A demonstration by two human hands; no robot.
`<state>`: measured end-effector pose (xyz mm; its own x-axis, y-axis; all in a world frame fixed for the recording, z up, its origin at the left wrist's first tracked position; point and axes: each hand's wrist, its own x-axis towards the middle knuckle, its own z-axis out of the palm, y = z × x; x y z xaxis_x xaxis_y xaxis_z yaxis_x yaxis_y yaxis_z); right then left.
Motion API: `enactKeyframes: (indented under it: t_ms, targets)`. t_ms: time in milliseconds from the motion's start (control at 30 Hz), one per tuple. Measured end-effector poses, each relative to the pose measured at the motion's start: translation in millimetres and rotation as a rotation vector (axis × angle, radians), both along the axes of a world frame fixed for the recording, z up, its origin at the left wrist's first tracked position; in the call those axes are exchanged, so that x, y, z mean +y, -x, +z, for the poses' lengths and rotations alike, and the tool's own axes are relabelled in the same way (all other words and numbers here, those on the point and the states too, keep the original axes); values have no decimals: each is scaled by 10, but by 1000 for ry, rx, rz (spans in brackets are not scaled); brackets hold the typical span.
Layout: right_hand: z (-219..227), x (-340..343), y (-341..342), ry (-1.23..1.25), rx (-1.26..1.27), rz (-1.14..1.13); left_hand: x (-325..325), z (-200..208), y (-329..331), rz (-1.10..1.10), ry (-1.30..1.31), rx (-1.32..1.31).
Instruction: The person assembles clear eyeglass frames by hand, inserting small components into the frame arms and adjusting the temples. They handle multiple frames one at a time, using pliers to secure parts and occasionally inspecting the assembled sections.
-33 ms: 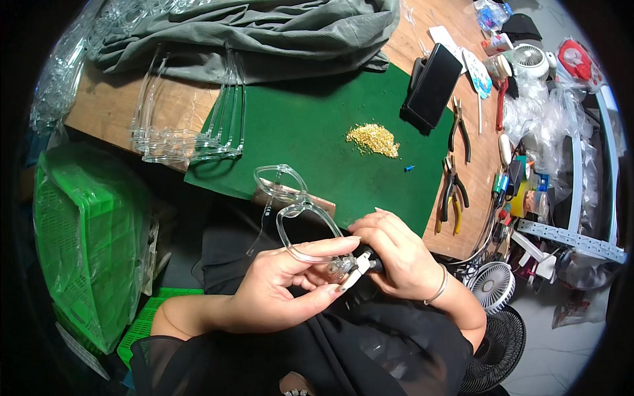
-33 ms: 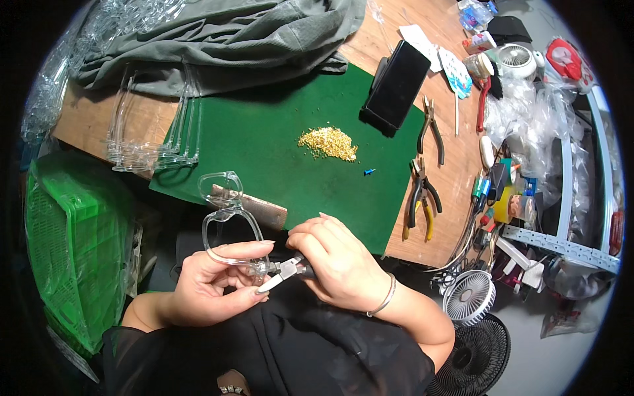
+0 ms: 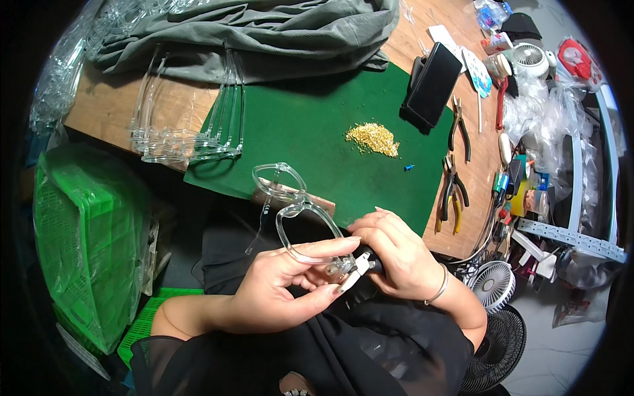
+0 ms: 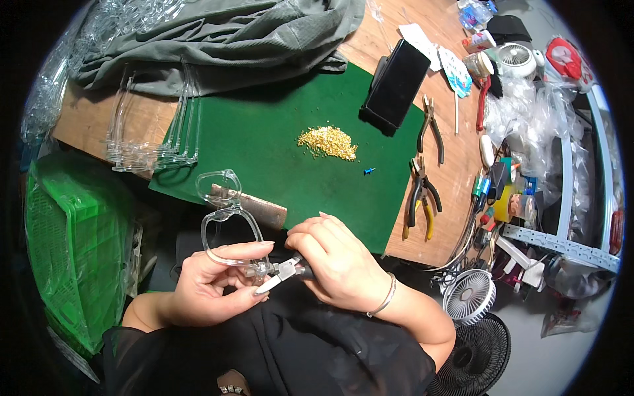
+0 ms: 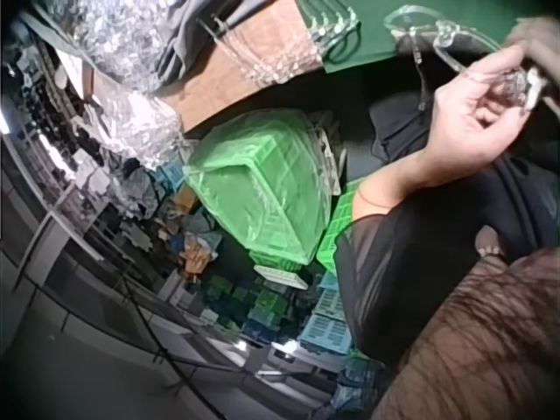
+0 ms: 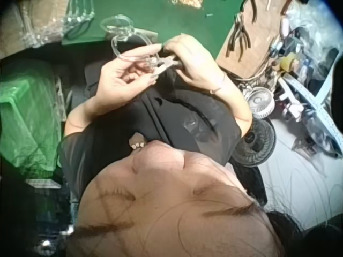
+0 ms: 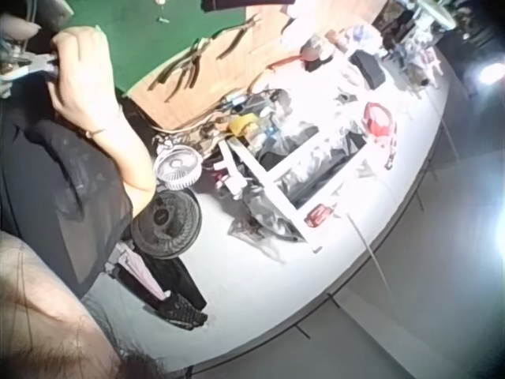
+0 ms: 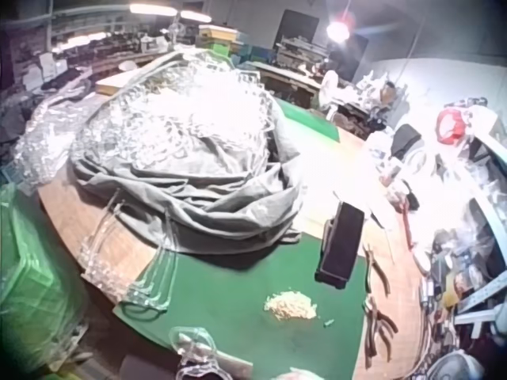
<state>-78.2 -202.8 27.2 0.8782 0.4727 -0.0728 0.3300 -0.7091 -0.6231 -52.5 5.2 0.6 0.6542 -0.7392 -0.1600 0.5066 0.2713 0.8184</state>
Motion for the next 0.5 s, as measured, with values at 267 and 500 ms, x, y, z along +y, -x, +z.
enactKeyframes:
  t_ms: [267,500]
  targets:
    - [17,26,2,15,-25,17,-42,18,-39,98,-128,-506]
    - [-122,31,69,17,-170,-30,-88,-27,-59,138,-156,-728]
